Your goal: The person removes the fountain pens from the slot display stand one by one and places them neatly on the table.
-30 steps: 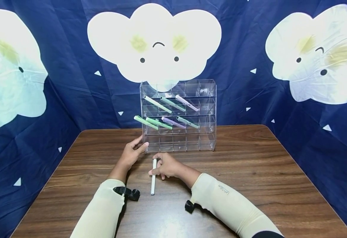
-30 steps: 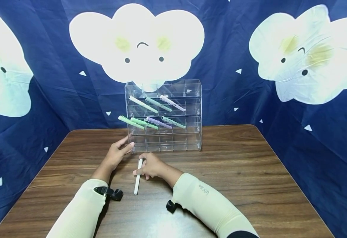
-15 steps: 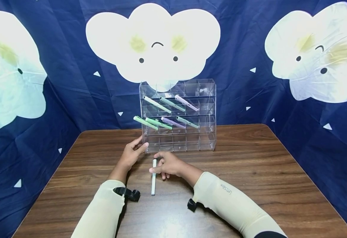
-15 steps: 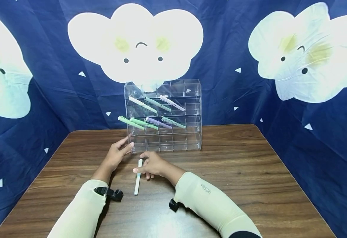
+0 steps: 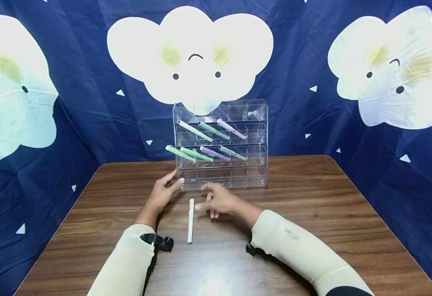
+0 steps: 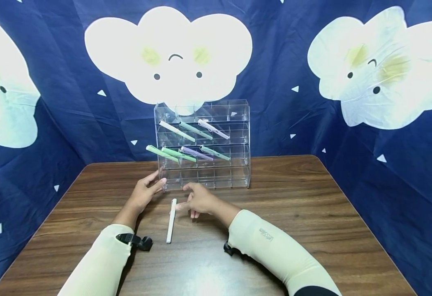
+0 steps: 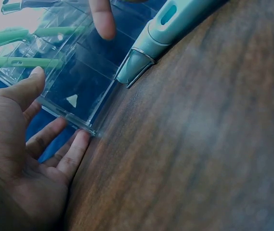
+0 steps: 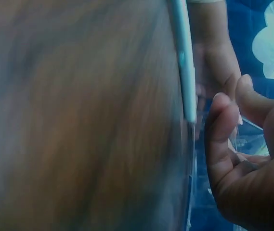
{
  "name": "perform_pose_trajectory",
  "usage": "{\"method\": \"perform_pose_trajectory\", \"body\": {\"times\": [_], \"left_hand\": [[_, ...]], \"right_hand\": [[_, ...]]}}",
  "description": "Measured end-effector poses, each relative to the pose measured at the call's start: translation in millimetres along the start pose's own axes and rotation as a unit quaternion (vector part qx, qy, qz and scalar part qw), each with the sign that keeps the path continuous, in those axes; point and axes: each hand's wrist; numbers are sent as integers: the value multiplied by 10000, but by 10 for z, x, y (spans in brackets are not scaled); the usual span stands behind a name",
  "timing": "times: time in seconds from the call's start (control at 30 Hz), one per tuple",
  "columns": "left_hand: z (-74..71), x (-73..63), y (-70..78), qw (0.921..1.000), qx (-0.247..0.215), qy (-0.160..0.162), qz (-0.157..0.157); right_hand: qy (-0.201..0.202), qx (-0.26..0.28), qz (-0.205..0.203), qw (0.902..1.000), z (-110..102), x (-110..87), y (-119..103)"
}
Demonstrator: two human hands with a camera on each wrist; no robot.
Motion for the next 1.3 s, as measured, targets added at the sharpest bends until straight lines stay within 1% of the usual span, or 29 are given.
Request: {"method": "perform_pose_trajectory", "body": {"times": [0.1,0.33,0.5,0.6,0.7,0.8,0.93,1.1,1.2,1.3], "left_hand": [[3,4,-5,10000,51,-17,28],[-13,-5,8,10000,65,-35,-9],[-9,-7,13,9999,111,-82,9],[2,-3,7,10000,88,-38,29],[10,0,-1,9999,88,7,59],[7,3,-15,9999,68,19,82],[-2,0,-8,10000,45,-16,75],[-10,-12,-5,9999,72,-69,-10],[-11,-15,-1,9999,99,-64,-32],[-12,-13,2,9999,123,-81,-52]], "right_hand": [[41,-179,-24,9998,-77,-22,-38],[96,-346,-79,9993,-240,-68,-138],[188,-580,-308,9977,-373,-110,-168],[146,-699,-468,9963,-462,-143,-192],[76,-834,-550,9950,-548,-188,-244],[99,-886,-621,9941,-631,-220,-309],[314,-903,-732,9927,-736,-244,-402],[730,-951,-883,9889,-852,-242,-479],[1090,-943,-1145,9829,-911,-229,-504],[1521,-947,-1435,9733,-952,-222,-526]]}}
Point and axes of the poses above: each hand's wrist, its own x-axis towards the middle knuckle, its own z-axis out of the palm, y = z × x, and after that the axes turned 13 degrees about x, right-handed
